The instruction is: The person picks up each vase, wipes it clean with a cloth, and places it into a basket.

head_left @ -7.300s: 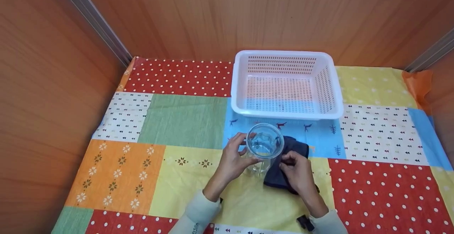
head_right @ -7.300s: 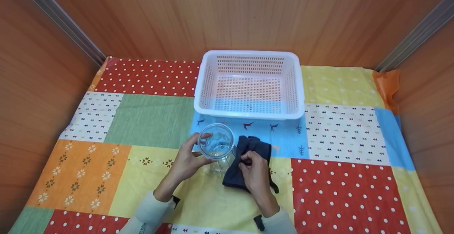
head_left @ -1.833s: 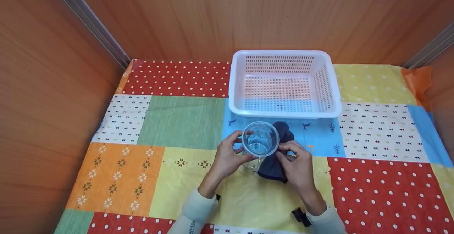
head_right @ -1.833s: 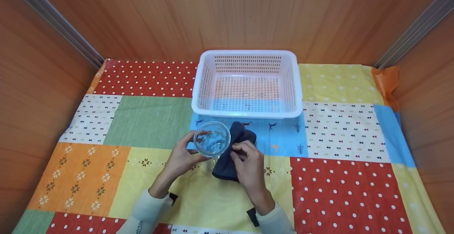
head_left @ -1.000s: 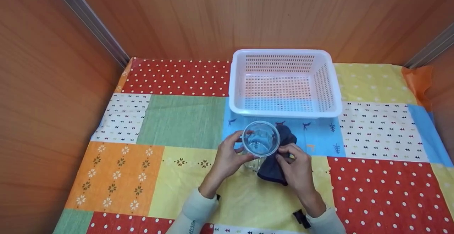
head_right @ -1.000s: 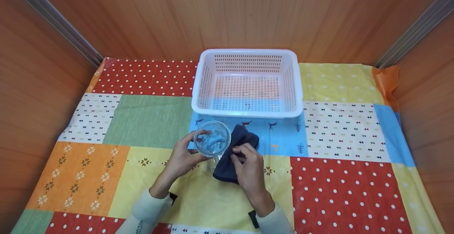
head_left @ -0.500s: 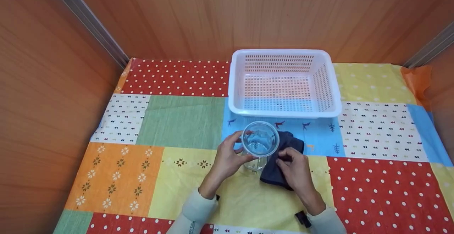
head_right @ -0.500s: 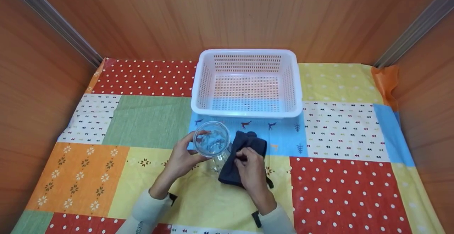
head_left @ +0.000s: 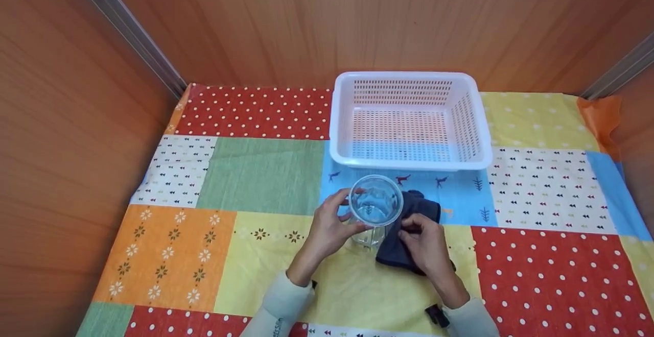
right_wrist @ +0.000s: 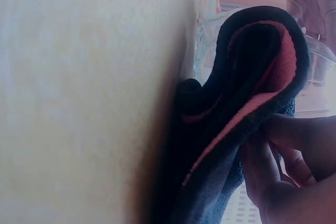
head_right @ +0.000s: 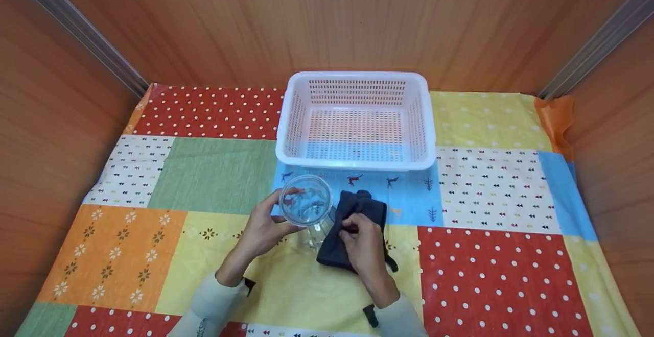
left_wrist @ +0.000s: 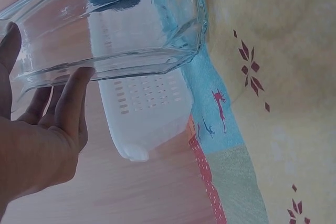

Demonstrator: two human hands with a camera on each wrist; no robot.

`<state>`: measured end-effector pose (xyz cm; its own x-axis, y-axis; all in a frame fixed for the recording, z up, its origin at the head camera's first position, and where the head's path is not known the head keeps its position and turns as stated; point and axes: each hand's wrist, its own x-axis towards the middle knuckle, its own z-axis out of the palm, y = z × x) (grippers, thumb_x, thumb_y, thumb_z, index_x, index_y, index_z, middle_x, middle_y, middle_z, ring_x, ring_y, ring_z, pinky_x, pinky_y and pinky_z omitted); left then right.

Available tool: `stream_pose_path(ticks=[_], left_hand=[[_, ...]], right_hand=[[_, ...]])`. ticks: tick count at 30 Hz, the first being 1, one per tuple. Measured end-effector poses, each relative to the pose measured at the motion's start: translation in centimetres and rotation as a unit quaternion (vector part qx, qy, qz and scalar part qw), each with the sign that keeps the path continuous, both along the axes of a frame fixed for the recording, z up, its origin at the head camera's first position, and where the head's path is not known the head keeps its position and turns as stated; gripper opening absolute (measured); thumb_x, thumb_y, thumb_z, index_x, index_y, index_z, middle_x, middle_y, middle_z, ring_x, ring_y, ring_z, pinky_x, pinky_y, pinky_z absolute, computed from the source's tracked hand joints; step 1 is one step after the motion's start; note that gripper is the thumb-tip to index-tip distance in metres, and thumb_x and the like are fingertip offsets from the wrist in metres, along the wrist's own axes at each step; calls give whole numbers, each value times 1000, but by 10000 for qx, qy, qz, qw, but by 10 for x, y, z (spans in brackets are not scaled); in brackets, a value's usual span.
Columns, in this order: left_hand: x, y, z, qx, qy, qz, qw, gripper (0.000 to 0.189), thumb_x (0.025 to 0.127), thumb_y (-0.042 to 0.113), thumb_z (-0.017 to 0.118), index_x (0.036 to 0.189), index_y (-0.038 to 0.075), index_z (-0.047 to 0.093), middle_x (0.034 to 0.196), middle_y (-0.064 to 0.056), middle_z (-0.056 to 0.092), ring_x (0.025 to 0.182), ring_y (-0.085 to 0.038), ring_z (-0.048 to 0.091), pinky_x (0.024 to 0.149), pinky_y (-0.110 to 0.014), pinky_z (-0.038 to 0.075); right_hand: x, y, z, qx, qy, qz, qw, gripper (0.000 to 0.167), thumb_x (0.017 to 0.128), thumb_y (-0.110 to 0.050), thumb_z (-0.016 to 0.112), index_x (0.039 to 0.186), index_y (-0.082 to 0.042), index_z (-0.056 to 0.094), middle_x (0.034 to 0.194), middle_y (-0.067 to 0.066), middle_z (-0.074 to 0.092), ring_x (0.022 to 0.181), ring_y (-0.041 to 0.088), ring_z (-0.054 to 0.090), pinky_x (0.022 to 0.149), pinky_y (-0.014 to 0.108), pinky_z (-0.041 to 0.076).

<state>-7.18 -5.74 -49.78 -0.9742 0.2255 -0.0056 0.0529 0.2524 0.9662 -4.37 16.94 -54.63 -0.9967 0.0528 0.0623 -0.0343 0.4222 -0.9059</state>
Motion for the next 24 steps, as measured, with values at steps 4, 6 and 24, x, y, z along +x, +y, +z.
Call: stream_pose_path(ticks=[4, 6, 24], left_hand=[[0, 0, 0, -22, 48, -2, 10000, 64, 81, 5, 92, 139, 10, 65, 135, -21, 63, 118, -33, 61, 97, -53, 59], [0, 0, 1, -50, 76, 6, 10000, 64, 81, 6, 92, 139, 10, 65, 134, -20, 63, 119, -33, 61, 96, -52, 60], [0, -1, 2, -113, 82, -51, 9999, 67, 82, 8, 92, 141, 10, 63, 135, -18, 63, 118, -30, 62, 96, -46, 61]], right_hand=[[1, 0, 0, -162, 82, 5, 9998, 19, 82, 18, 76, 88, 1, 72, 95, 16, 74, 89, 25, 76, 74, 19, 59], [2, -1, 1, -173, 145, 19, 9997, 18, 82, 18, 76, 89, 1, 72, 96, 16, 74, 90, 26, 76, 75, 18, 59], [3, -11, 47, -788, 564, 57, 9953, 18, 85, 20, 74, 94, 4, 73, 98, 16, 69, 88, 13, 71, 80, 20, 61]])
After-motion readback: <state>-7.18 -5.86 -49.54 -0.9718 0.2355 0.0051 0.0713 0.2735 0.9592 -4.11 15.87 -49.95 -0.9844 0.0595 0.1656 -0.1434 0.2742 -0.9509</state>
